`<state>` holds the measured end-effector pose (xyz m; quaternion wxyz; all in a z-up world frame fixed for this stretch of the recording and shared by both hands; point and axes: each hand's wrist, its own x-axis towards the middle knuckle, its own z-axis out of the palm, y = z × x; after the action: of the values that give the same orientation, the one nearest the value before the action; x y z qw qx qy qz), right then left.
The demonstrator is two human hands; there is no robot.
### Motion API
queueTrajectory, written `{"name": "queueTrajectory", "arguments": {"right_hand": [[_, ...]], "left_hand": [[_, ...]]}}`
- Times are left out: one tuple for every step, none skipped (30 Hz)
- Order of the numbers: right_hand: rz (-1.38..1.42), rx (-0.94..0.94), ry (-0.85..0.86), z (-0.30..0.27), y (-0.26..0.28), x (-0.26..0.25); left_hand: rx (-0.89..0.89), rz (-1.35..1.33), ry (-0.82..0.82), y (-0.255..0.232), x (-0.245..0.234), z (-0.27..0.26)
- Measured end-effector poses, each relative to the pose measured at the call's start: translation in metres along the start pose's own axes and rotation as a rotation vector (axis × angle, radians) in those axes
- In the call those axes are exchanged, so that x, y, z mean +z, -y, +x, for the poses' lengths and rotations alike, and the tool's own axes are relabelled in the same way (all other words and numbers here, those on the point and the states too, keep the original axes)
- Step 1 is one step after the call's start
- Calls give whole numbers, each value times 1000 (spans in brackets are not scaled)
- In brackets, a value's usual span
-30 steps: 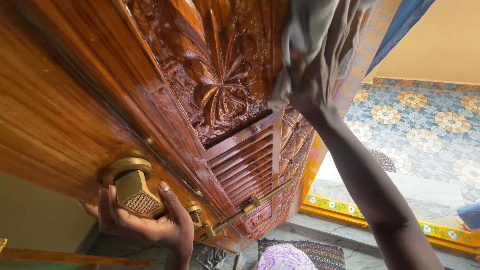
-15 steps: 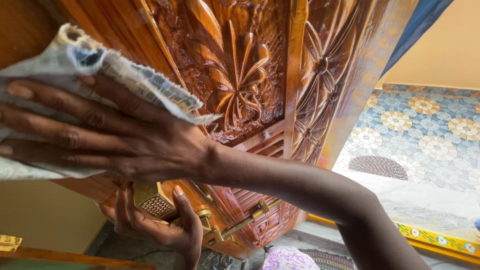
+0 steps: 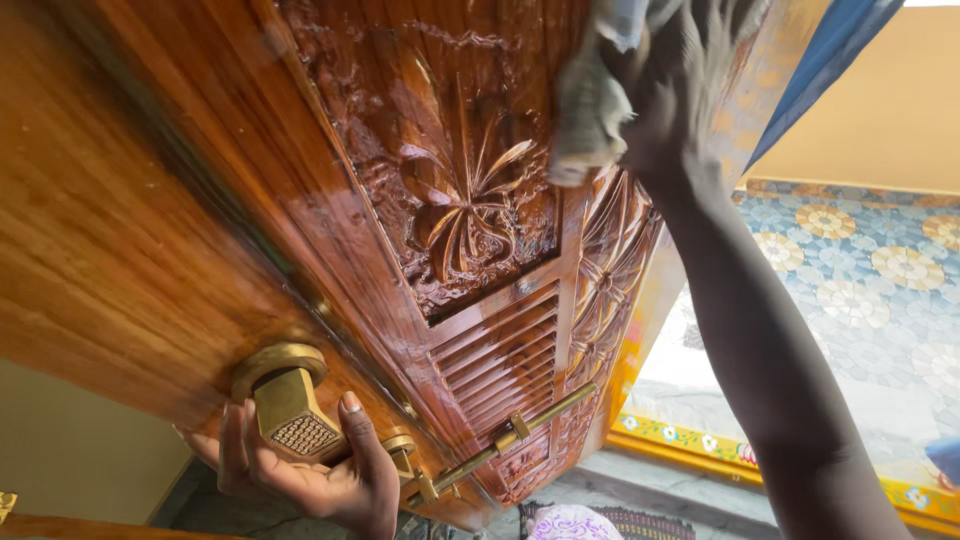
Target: The person wipes the surface of a carved wooden door using a cloth. They clean the door's panels, carvings, and the area around the handle and lock.
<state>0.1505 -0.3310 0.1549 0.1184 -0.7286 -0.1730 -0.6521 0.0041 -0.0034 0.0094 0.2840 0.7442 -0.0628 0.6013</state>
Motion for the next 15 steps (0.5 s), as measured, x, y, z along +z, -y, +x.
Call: {"name": "queueTrajectory", "arguments": {"right_hand": [[-20,20,0,-15,-15,-2],[-27,30,7,-28,-27,-2],[-35,42,14,-41,-36,-1],[-35,50,32,-53,-40,0],[-11,72,64,-64,-42,1],[14,101,91,-74,-42,-2],[64,149,124,-82,-40,-5],[162,183,51,-84,-37,-6],[260,216,-24,-84,-32,-5],[359,249,-97,-83,-29,-5],[585,410,-119,-82,-22,-1],[814,562,-136,-78,-15,8],[615,454,-148,-76,-8,12],[411,359,-176,-73,1,16],[-213,-5,-174,-78,21,23]], "left_hand": [[1,-9,-1,1,1,0],[11,2,-8,2,1,0],[21,13,-14,4,1,0],[18,16,-4,4,-1,-1],[14,19,5,5,-2,-2],[17,17,19,6,-4,-3],[8,20,26,5,-6,-4],[3,18,26,4,-6,-5],[-3,16,27,3,-7,-5],[5,12,20,4,-7,-5],[13,8,13,5,-7,-5],[18,2,0,6,-6,-5],[38,-2,11,8,-6,-4],[53,-2,22,11,-9,-4],[67,-1,34,13,-10,-3]]}}
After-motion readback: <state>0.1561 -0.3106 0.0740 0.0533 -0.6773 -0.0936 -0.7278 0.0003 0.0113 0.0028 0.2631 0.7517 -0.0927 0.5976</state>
